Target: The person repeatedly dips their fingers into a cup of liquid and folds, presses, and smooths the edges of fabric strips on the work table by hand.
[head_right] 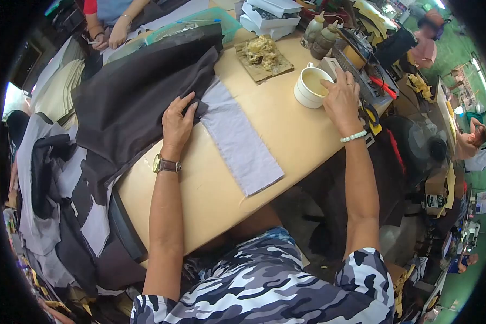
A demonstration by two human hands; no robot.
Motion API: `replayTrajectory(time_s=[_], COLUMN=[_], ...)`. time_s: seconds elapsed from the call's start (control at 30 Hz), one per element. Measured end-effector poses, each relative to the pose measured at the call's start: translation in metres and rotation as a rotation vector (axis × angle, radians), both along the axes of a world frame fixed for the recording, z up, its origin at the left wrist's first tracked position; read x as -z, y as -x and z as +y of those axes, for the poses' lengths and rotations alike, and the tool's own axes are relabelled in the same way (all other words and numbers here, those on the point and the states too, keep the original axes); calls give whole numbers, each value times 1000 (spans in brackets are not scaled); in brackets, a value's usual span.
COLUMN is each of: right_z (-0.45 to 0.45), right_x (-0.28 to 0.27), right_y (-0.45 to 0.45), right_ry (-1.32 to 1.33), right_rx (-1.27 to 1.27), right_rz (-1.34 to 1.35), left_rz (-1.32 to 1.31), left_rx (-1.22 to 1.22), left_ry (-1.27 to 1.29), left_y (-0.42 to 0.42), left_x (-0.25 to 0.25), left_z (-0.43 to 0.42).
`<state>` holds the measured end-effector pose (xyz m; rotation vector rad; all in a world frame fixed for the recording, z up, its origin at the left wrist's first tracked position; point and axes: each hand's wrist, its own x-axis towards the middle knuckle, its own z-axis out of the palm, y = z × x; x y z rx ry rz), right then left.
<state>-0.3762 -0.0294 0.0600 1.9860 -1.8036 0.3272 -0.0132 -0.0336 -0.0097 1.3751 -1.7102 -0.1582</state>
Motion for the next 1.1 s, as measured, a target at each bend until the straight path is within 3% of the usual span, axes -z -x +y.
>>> replayTrajectory(time_s=[0.17,0.27,0.37,0.47,0.57,0.67,0.8,1.0,1.1], right_z=[-1,-2,11,25,26,29,19,-6,-12], right_x=[2,-6,-12,-18,-22,-31,-4,49,53], right_y=[0,11,10,0,-20,-75,-142,-171,-179], right_ry=[-55,58,130,32,-5,-277,-547,-592,-519], right_rx=[61,-13,-17,-38,-211,-513,-828,-811,-819], right_rz=[49,-107,-17,-10,-55,-497,-834,-905,-776], left_rz=[50,34,2,24,68,73,69,27,39], left_rx=[19,11,8,16,30,39,43,41,52], left_ry=[-59,-26,-1,5,-10,0,-34,-6,-19], left_y=[0,0,-1,0,0,-1,0,-3,-3], left_x=[-4,-3,2,2,-2,-1,-4,3,1], left_z=[1,0,-2,-2,0,-1,1,-5,-4])
